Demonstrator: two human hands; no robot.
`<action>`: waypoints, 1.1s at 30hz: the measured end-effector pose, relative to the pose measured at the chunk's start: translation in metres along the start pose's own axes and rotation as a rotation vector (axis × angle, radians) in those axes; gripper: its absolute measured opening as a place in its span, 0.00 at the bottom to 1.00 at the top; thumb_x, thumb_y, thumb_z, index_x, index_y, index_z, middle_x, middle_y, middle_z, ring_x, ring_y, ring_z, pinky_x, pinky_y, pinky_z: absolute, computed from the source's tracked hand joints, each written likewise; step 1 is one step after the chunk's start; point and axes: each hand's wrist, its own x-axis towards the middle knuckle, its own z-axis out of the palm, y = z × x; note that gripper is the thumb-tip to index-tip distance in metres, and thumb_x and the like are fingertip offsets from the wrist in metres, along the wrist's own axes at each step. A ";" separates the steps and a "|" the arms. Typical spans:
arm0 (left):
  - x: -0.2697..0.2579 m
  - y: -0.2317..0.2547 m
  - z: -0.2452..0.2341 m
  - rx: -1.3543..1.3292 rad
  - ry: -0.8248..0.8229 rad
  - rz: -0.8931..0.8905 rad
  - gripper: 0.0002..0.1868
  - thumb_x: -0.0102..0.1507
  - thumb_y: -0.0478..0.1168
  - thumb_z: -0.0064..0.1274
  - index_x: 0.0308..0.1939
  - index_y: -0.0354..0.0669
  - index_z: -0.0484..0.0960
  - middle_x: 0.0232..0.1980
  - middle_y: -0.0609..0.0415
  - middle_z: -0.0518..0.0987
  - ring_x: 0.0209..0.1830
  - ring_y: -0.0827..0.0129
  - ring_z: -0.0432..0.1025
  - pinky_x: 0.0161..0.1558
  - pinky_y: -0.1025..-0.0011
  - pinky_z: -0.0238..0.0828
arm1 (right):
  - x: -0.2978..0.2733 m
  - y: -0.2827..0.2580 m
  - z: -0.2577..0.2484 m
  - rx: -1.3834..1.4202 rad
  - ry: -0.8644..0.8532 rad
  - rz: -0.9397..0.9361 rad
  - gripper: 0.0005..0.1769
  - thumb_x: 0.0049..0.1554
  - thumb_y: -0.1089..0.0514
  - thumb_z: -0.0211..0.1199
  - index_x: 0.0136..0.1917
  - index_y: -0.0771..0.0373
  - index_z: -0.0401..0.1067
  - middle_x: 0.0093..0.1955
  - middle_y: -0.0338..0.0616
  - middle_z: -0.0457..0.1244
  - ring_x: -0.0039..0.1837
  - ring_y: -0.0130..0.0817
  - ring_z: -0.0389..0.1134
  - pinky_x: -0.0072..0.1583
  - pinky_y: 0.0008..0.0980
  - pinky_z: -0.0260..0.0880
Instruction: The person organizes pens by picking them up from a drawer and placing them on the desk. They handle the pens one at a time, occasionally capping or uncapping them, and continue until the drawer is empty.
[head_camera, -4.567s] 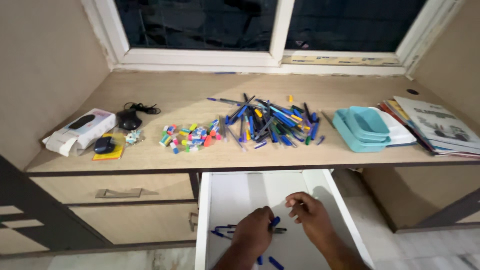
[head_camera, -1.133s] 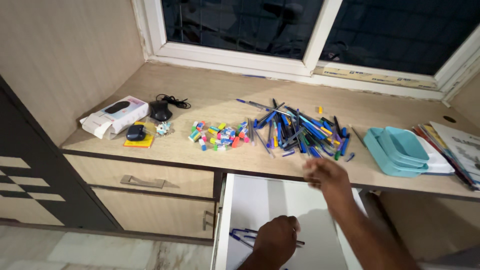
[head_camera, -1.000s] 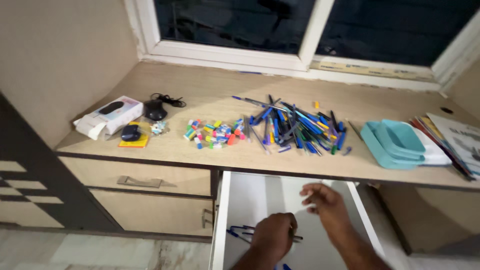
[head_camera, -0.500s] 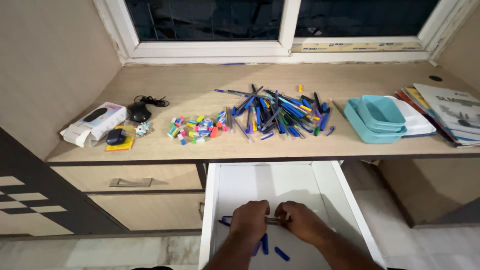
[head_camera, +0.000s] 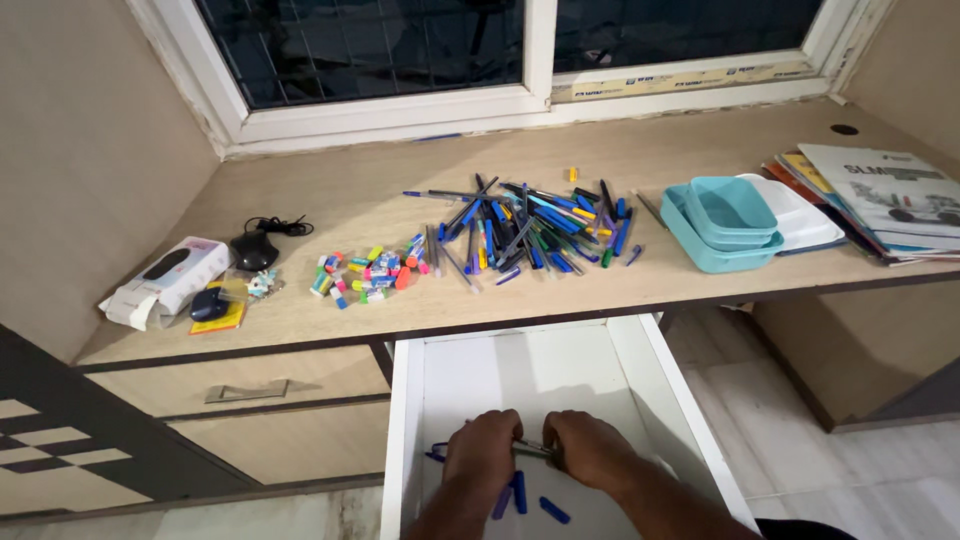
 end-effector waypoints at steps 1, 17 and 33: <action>0.000 0.000 0.000 0.014 0.000 0.003 0.13 0.59 0.28 0.51 0.46 0.47 0.80 0.50 0.49 0.80 0.54 0.53 0.74 0.58 0.57 0.70 | 0.000 0.000 0.001 -0.003 -0.005 0.007 0.07 0.56 0.58 0.63 0.49 0.58 0.73 0.49 0.48 0.70 0.55 0.45 0.72 0.58 0.42 0.71; 0.006 -0.015 0.014 0.008 0.039 0.083 0.07 0.56 0.31 0.57 0.37 0.46 0.83 0.48 0.50 0.80 0.49 0.53 0.76 0.52 0.61 0.74 | 0.001 0.007 -0.001 -0.035 0.010 0.074 0.10 0.52 0.53 0.70 0.45 0.58 0.75 0.48 0.45 0.70 0.55 0.42 0.72 0.58 0.40 0.71; 0.006 -0.007 0.007 0.076 -0.085 0.012 0.05 0.63 0.32 0.54 0.42 0.43 0.81 0.52 0.44 0.77 0.55 0.50 0.74 0.57 0.57 0.72 | 0.018 0.020 0.004 0.345 0.167 -0.165 0.12 0.53 0.63 0.65 0.50 0.60 0.68 0.41 0.42 0.69 0.45 0.33 0.71 0.49 0.34 0.71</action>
